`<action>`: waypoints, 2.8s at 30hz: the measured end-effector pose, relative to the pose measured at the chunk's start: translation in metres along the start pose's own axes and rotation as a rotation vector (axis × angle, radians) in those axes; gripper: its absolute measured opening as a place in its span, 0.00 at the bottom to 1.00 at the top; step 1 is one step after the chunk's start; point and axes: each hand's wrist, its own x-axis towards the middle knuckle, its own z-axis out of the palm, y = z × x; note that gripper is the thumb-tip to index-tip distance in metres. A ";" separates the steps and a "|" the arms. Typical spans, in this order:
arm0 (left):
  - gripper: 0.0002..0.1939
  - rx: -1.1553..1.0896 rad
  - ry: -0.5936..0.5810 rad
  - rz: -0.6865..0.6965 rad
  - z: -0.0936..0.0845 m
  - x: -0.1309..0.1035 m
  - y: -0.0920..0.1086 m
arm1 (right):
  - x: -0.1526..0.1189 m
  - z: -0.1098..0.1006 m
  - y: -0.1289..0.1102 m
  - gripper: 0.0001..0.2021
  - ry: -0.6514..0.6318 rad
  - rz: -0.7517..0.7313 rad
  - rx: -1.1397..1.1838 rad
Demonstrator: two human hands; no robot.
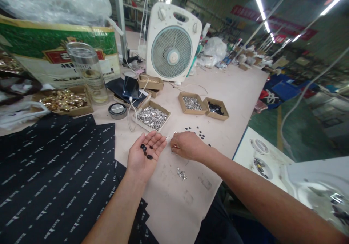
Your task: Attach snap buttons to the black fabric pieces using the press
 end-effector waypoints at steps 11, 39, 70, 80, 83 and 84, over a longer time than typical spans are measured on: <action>0.14 -0.015 -0.026 -0.001 -0.003 0.001 0.000 | 0.009 0.005 -0.003 0.12 0.048 0.074 -0.034; 0.13 -0.026 -0.022 -0.012 -0.001 0.001 -0.002 | -0.006 0.008 -0.009 0.09 -0.006 0.071 0.110; 0.12 -0.007 -0.010 -0.012 0.001 -0.001 -0.001 | -0.031 0.031 -0.007 0.07 0.191 0.093 0.340; 0.12 -0.010 -0.026 -0.019 0.002 -0.001 -0.002 | -0.027 0.033 -0.009 0.07 0.221 0.151 0.234; 0.12 -0.010 -0.022 -0.021 0.002 -0.002 -0.002 | -0.027 0.033 -0.015 0.10 0.246 0.164 0.151; 0.12 -0.010 -0.021 -0.021 0.002 -0.002 -0.002 | -0.028 0.033 -0.016 0.11 0.247 0.159 0.131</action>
